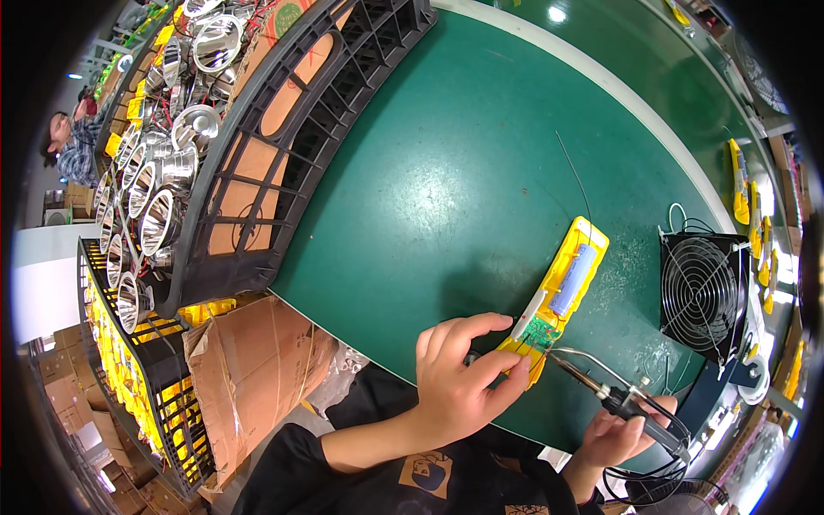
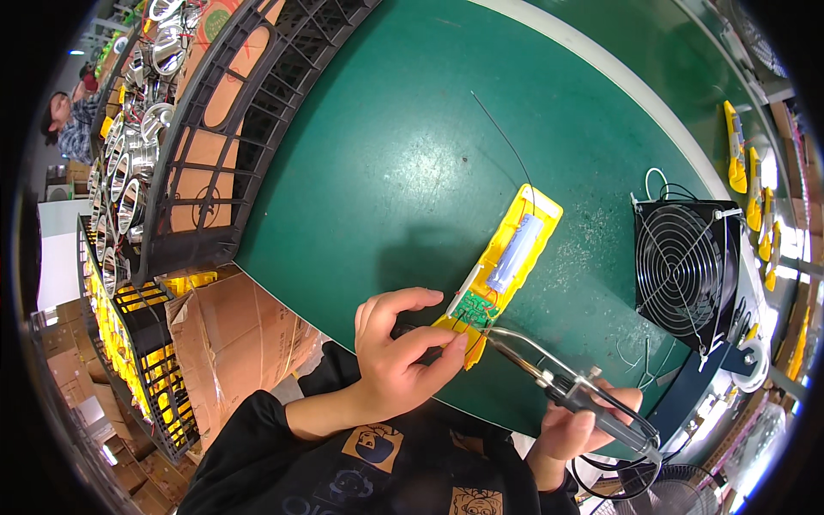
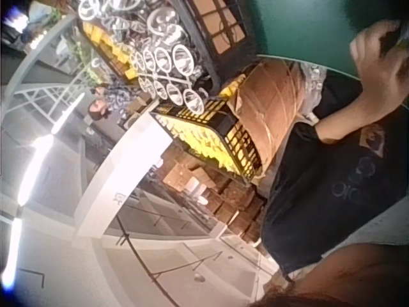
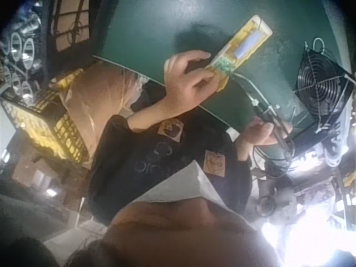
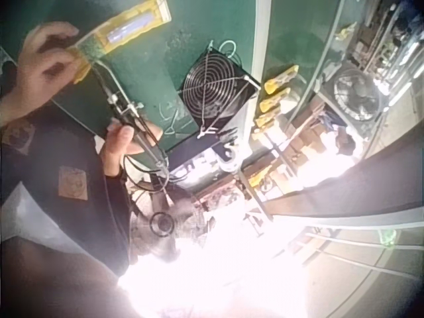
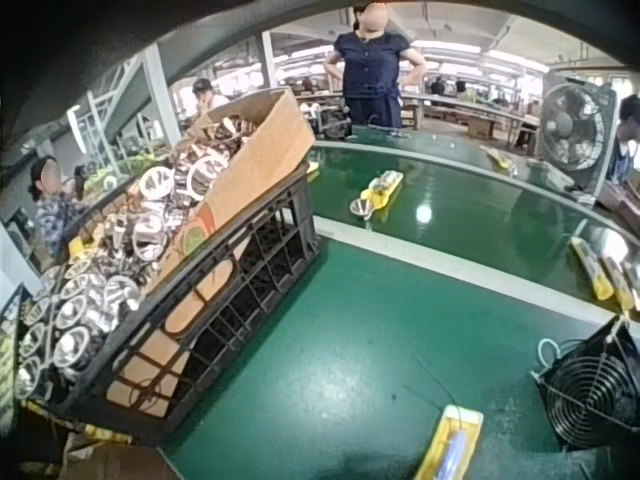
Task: The person solders wires onto flashlight circuit boards using a soldering iron, picks up reflectors from a crate, and slides the flashlight housings down the conveyor belt.
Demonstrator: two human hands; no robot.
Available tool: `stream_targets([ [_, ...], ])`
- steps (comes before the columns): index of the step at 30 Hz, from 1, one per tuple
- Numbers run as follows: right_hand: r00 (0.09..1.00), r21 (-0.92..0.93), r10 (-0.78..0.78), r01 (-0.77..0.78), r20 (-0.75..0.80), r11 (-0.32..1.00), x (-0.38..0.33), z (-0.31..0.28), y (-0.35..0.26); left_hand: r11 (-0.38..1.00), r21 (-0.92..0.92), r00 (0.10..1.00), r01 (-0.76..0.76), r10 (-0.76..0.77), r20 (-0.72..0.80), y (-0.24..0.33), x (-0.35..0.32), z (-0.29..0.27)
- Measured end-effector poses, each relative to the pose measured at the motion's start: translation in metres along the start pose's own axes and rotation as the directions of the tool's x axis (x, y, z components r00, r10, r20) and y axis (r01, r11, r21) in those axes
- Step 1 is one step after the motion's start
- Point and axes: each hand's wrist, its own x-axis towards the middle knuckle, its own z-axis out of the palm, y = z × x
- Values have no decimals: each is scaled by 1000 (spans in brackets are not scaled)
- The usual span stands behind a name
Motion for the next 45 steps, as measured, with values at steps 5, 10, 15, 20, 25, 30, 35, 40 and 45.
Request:
stream_targets([
  [5,993,99,5,7,-115,995,-6,-8,-6,1000,5,1000,-19,19,-22,1,-1,0],
  [10,992,166,-40,59,-116,984,-10,-18,-4,1000,9,999,-14,14,-31,-1,-4,2],
  [15,991,137,-21,39,-129,990,-18,-26,-2,999,16,997,-44,45,-69,-2,-3,2],
  [20,988,158,-50,73,-146,985,-23,-38,-4,997,-80,1000,9,-10,-18,13,0,-11],
  [25,973,209,-102,145,-205,967,-27,-52,0,991,130,987,22,-42,158,33,18,-10],
  [30,942,206,-10,84,-336,975,-36,-76,18,974,201,974,-108,63,219,15,100,28],
  [35,957,101,59,-32,-282,994,-33,-72,5,929,335,987,-157,140,75,6,246,82],
  [40,916,230,202,-126,-346,965,-30,-74,12,893,437,994,-105,85,66,9,348,155],
  [45,901,269,216,-117,-376,956,-36,-81,19,769,447,844,-457,534,-56,72,353,205],
])
